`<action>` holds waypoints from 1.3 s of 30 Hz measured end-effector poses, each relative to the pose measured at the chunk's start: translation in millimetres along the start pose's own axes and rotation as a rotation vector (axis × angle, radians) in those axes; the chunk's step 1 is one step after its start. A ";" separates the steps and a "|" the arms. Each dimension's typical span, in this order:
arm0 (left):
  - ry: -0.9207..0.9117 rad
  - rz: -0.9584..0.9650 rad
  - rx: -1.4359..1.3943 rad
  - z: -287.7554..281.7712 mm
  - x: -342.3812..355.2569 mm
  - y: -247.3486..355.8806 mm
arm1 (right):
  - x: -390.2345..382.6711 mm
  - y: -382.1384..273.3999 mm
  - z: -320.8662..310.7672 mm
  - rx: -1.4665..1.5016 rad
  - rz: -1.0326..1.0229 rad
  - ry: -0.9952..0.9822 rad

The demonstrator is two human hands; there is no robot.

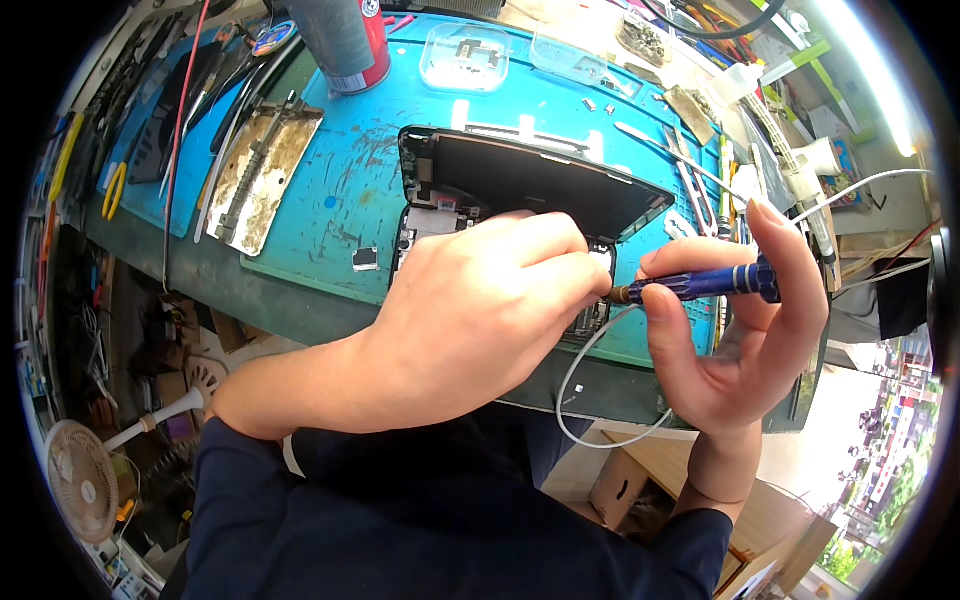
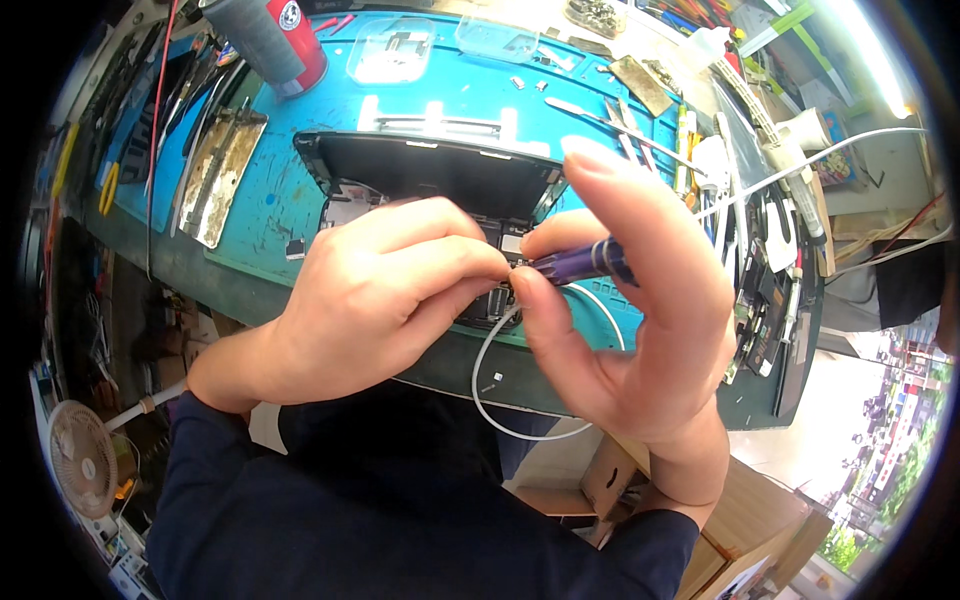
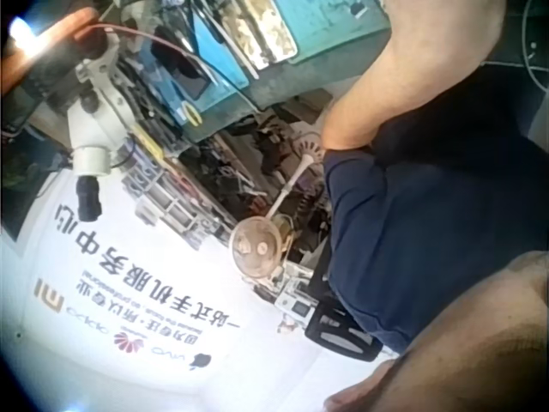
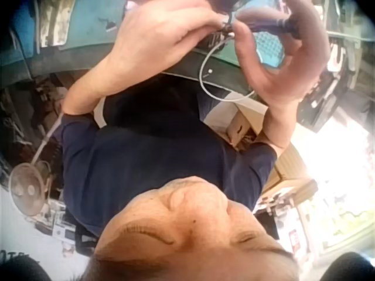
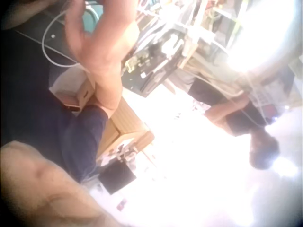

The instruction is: The person works on a disassembled smartphone at a cluttered workbench. They use a yellow-handled screwdriver to remove screws, then use pliers to handle small components. Later, they use a soldering iron to work on the phone's internal circuitry.

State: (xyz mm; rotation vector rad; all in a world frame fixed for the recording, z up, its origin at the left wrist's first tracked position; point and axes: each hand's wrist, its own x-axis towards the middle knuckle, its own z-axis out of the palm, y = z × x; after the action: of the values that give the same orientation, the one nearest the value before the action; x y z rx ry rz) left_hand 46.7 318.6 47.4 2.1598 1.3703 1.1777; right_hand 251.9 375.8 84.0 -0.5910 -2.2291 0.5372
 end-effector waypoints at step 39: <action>-0.020 0.024 0.099 3.0 1.9 -1.6 | 7.0 7.3 -6.0 0.047 -0.098 -0.076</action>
State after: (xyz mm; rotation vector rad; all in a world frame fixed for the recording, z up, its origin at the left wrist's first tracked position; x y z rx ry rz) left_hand 48.5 321.4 45.4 2.2562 1.4261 1.1156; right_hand 253.9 386.7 87.7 -0.4413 -2.2976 0.5682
